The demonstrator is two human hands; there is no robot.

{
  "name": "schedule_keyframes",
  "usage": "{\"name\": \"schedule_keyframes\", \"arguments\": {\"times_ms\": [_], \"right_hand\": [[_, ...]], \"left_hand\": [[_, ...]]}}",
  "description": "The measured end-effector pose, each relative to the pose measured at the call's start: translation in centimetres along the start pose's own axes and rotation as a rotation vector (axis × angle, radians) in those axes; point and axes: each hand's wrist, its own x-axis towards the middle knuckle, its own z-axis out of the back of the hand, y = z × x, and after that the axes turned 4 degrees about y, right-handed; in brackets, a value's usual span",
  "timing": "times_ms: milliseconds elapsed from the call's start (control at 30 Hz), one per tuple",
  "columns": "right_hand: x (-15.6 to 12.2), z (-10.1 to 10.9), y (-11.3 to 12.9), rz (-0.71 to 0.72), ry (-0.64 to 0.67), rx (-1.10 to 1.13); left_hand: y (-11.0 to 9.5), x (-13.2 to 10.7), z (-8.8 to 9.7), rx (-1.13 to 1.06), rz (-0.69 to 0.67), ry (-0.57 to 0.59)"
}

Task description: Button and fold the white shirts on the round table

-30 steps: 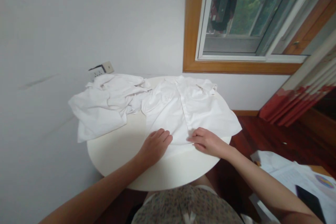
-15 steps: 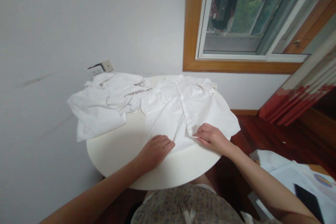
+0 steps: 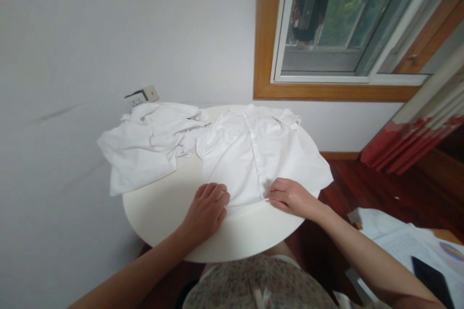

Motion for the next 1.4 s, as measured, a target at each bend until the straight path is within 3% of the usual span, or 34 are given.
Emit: {"name": "schedule_keyframes", "arguments": {"times_ms": [200,333,467,600,700,800,867,967,1033,1100,1167,1200,1300,1400], "right_hand": [[-0.5,1.5,-0.3,-0.062,-0.16,0.037],[-1.0,2.1,-0.4,-0.082,-0.222,0.043],[-1.3,1.5,0.0,-0.079,-0.055,0.098],[-1.1,1.2,1.5,-0.11,0.092,0.166],[-1.0,2.5,2.7,-0.114,0.188,0.241],[-1.2,4.8,1.9,-0.128,0.256,0.314],[-1.5,6.2,-0.5,-0.242,0.174,0.222],[-2.3,7.5,-5.5,-0.587,-0.02,-0.17],[-3.0,7.7,-8.5,-0.888,-0.029,-0.449],[-3.6,7.3,-10.5,-1.098,0.081,-0.52],[-4.0,6.5,-11.5,-1.191,0.207,-0.464],[-4.1,6.1,-11.7,-1.202,0.249,-0.434],[-4.0,5.1,-11.4,-1.198,0.259,-0.437],[-3.9,5.3,-10.7,-1.245,0.184,-0.462]], "left_hand": [[0.7,-1.0,0.7,0.009,0.121,-0.072],[1.7,-2.6,0.7,0.011,0.245,0.048],[2.8,-4.5,1.4,0.056,0.326,0.254],[3.0,-5.5,2.6,0.129,0.265,0.33],[2.6,-6.2,2.8,0.139,0.152,0.397],[2.8,-6.2,3.9,0.064,0.072,0.455],[3.6,-5.1,5.6,-0.061,0.009,0.536],[5.2,-1.1,8.4,-0.288,-0.083,0.687],[6.0,2.5,8.7,-0.361,-0.088,0.635],[6.3,6.3,7.2,-0.38,-0.083,0.445],[6.1,9.6,4.4,-0.351,-0.144,0.211],[5.8,10.9,2.8,-0.334,-0.217,0.164],[4.7,13.3,-1.7,-0.281,-0.384,0.151],[3.5,13.7,-4.5,-0.249,-0.399,0.232]]}}
